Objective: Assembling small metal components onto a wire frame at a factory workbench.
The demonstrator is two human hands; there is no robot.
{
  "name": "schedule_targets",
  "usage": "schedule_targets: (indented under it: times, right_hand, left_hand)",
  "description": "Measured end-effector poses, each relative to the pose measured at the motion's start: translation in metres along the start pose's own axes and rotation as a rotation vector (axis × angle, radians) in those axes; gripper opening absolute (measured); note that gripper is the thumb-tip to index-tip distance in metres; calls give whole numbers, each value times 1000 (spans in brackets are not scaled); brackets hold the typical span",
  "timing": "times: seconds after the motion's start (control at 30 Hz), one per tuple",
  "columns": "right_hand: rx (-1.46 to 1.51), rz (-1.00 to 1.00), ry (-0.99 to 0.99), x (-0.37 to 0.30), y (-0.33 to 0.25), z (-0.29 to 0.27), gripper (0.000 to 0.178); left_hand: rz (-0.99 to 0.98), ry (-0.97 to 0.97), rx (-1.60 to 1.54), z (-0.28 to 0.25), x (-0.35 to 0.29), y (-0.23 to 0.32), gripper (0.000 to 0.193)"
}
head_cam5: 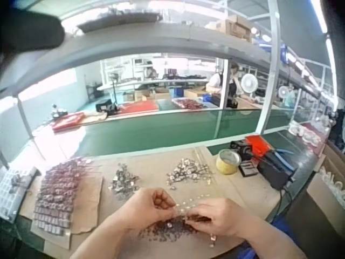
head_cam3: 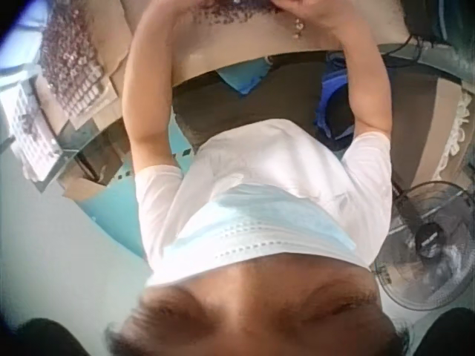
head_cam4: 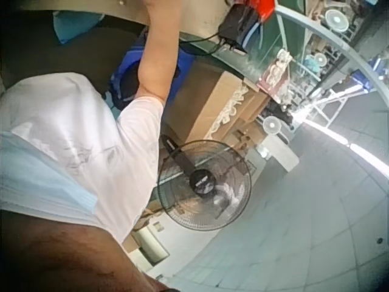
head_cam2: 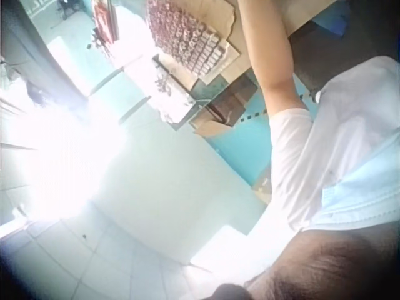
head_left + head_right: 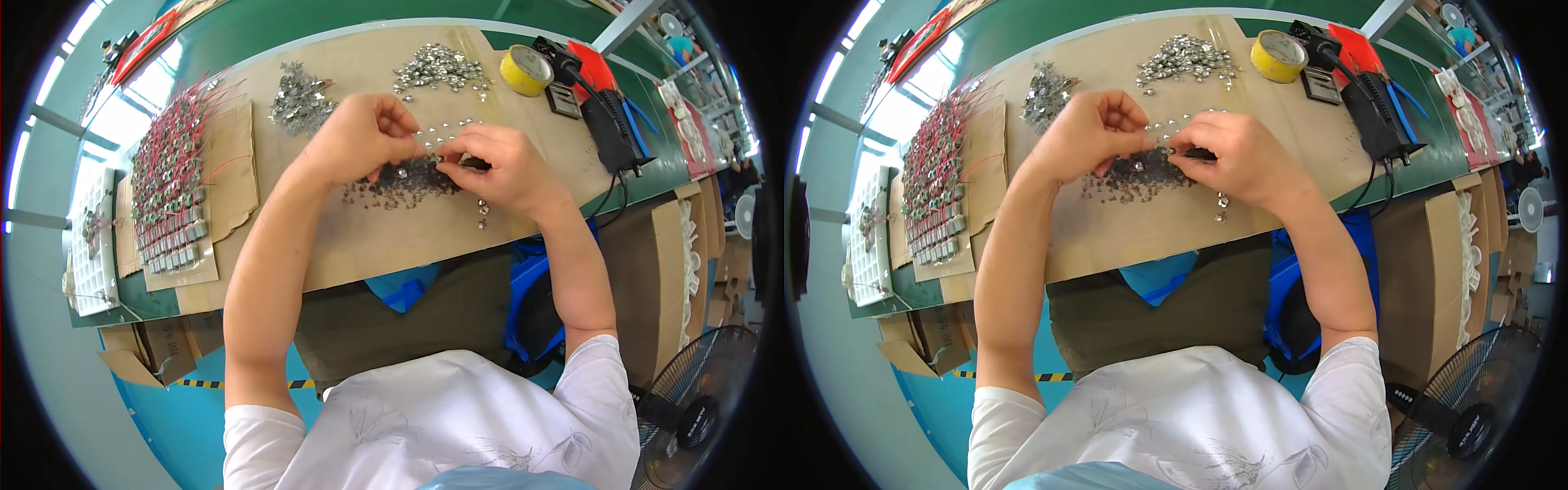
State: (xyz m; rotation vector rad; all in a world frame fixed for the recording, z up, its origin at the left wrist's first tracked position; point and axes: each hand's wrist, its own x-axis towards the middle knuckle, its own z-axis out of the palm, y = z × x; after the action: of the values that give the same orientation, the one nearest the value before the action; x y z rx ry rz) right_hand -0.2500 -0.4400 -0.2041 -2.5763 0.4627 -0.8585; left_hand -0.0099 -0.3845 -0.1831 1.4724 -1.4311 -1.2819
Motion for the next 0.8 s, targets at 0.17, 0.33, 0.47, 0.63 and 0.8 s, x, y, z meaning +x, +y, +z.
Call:
schedule_targets:
  times: [0.17,0.33,0.47,0.63,0.8]
  right_hand:
    - [-63,-35,-99,8,2,14,16]
    - [-87,-28,-125,12,4,20,20]
    - [-76,44,-96,13,-2,13,21]
    - [5,-28,29,10,2,12,22]
    - [-13,16,-17,6,3,13,19]
  left_hand:
    - [31,109,34,-15,2,-3,28]
    - [35,84,20,-12,-1,0,32]
    - [13,44,31,-8,0,-6,36]
    - [32,-14,36,2,2,-11,38]
    - [34,-26,81,6,3,-12,37]
